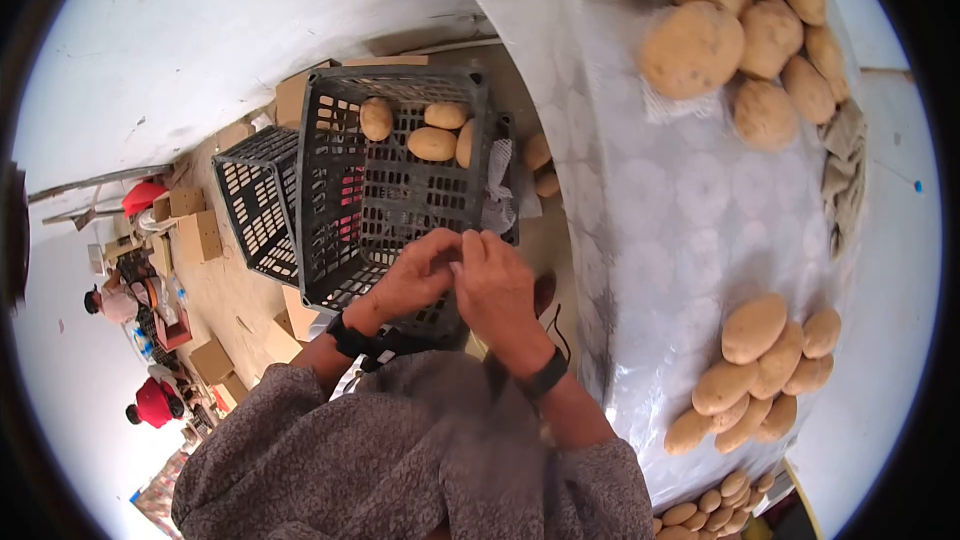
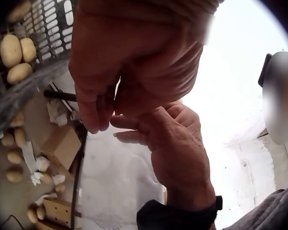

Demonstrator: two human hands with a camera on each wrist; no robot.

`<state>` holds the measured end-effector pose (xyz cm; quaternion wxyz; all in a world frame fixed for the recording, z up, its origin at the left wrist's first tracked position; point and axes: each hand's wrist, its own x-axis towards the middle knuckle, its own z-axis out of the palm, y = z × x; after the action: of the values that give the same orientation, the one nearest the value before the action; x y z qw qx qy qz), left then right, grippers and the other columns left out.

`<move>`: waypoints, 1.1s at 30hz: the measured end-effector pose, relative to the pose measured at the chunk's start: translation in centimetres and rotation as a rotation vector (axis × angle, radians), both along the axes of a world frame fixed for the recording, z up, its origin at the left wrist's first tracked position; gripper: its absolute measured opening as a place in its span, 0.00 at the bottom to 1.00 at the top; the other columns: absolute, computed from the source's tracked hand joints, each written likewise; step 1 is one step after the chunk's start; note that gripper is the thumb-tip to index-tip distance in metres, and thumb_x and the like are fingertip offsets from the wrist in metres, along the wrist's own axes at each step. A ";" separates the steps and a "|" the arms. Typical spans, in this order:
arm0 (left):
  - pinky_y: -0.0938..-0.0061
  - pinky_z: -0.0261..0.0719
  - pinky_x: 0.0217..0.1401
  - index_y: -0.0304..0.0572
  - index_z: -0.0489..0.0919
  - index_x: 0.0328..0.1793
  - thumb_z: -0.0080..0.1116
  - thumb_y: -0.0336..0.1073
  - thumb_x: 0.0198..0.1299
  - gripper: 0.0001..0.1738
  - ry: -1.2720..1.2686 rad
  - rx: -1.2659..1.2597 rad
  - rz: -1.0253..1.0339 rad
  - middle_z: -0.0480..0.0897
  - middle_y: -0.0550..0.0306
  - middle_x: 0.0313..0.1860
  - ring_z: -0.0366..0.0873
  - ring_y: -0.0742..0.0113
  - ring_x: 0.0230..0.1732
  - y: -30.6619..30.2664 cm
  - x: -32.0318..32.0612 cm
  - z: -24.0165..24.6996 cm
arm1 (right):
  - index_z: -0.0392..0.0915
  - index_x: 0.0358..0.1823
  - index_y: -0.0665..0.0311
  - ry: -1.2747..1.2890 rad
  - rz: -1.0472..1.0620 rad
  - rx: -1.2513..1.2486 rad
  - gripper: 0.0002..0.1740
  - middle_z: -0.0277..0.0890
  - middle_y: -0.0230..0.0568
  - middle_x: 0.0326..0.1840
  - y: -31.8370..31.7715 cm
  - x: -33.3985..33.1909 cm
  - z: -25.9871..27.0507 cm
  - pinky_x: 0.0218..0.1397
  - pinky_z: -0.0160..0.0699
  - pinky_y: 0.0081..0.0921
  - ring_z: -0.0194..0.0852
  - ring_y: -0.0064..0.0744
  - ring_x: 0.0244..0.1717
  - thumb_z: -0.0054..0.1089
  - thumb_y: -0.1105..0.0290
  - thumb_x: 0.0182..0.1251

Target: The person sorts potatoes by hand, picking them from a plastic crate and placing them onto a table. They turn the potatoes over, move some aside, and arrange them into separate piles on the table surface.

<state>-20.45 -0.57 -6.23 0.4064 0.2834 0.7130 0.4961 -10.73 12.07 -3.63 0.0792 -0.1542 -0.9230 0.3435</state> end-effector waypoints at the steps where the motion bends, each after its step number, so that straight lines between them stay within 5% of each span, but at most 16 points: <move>1: 0.68 0.79 0.50 0.34 0.77 0.50 0.56 0.20 0.53 0.16 -0.013 0.023 0.089 0.80 0.49 0.46 0.82 0.55 0.47 -0.4 -0.5 -1.6 | 0.71 0.53 0.69 -0.058 0.024 -0.035 0.21 0.75 0.51 0.47 -0.4 -1.1 -0.7 0.48 0.77 0.40 0.77 0.51 0.47 0.63 0.72 0.57; 4: 0.73 0.78 0.53 0.36 0.75 0.53 0.54 0.17 0.53 0.19 -0.007 -0.062 0.111 0.76 0.54 0.47 0.78 0.64 0.50 -1.6 -3.5 -5.4 | 0.71 0.49 0.68 -0.147 0.078 -0.056 0.18 0.74 0.49 0.42 -1.3 -4.4 -3.8 0.45 0.77 0.41 0.77 0.51 0.44 0.62 0.72 0.58; 9: 0.60 0.77 0.52 0.38 0.72 0.58 0.60 0.21 0.47 0.27 0.511 -0.157 0.101 0.75 0.45 0.50 0.75 0.41 0.52 -2.6 -8.1 -12.6 | 0.70 0.43 0.67 -0.206 0.100 0.018 0.14 0.73 0.51 0.38 -3.3 -8.6 -9.0 0.42 0.78 0.41 0.78 0.51 0.39 0.59 0.75 0.55; 11: 0.58 0.76 0.54 0.38 0.72 0.57 0.59 0.22 0.49 0.25 0.532 -0.201 0.108 0.74 0.42 0.53 0.74 0.39 0.54 -2.6 -9.7 -15.3 | 0.70 0.40 0.67 -0.203 0.099 0.061 0.13 0.73 0.52 0.36 -3.9 -9.7 -10.8 0.39 0.80 0.40 0.79 0.50 0.36 0.57 0.77 0.52; 13: 0.56 0.75 0.56 0.38 0.73 0.56 0.58 0.23 0.51 0.23 0.554 -0.245 0.116 0.74 0.39 0.55 0.72 0.37 0.57 -2.5 -11.4 -17.8 | 0.69 0.46 0.68 -0.350 0.098 -0.025 0.17 0.74 0.56 0.41 -4.1 -10.9 -12.5 0.45 0.78 0.45 0.78 0.56 0.44 0.63 0.72 0.58; 19: 0.54 0.71 0.64 0.34 0.69 0.64 0.60 0.27 0.53 0.29 0.608 -0.260 0.191 0.69 0.34 0.66 0.66 0.34 0.65 -1.3 -15.5 -25.1 | 0.71 0.43 0.71 -0.367 0.062 -0.006 0.14 0.75 0.56 0.37 -4.6 -11.9 -16.1 0.43 0.81 0.40 0.81 0.53 0.39 0.59 0.76 0.54; 23: 0.55 0.69 0.67 0.38 0.65 0.71 0.61 0.36 0.59 0.34 0.703 -0.419 0.055 0.67 0.36 0.70 0.65 0.37 0.68 -1.4 -17.2 -30.4 | 0.70 0.44 0.71 -0.434 0.062 -0.057 0.16 0.74 0.57 0.38 -4.4 -11.8 -17.0 0.44 0.81 0.41 0.80 0.53 0.39 0.61 0.75 0.54; 28: 0.47 0.67 0.68 0.36 0.66 0.70 0.65 0.37 0.55 0.37 0.553 -0.463 0.073 0.68 0.34 0.66 0.64 0.33 0.67 -0.4 -17.8 -29.6 | 0.69 0.45 0.72 -0.552 0.081 -0.139 0.19 0.74 0.59 0.41 -4.8 -11.8 -17.4 0.46 0.81 0.43 0.81 0.54 0.42 0.63 0.71 0.56; 33: 0.55 0.72 0.63 0.36 0.66 0.69 0.75 0.46 0.43 0.47 0.431 -0.812 -0.112 0.72 0.32 0.55 0.69 0.38 0.63 -0.3 -17.0 -27.6 | 0.69 0.46 0.71 -0.574 0.049 -0.217 0.18 0.75 0.57 0.42 -4.5 -12.3 -17.7 0.46 0.80 0.44 0.81 0.53 0.42 0.62 0.68 0.59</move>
<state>-37.48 -0.89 -33.83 0.3531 0.2361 0.9014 0.0837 -22.99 7.55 -21.33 -0.2101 -0.2302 -0.8690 0.3844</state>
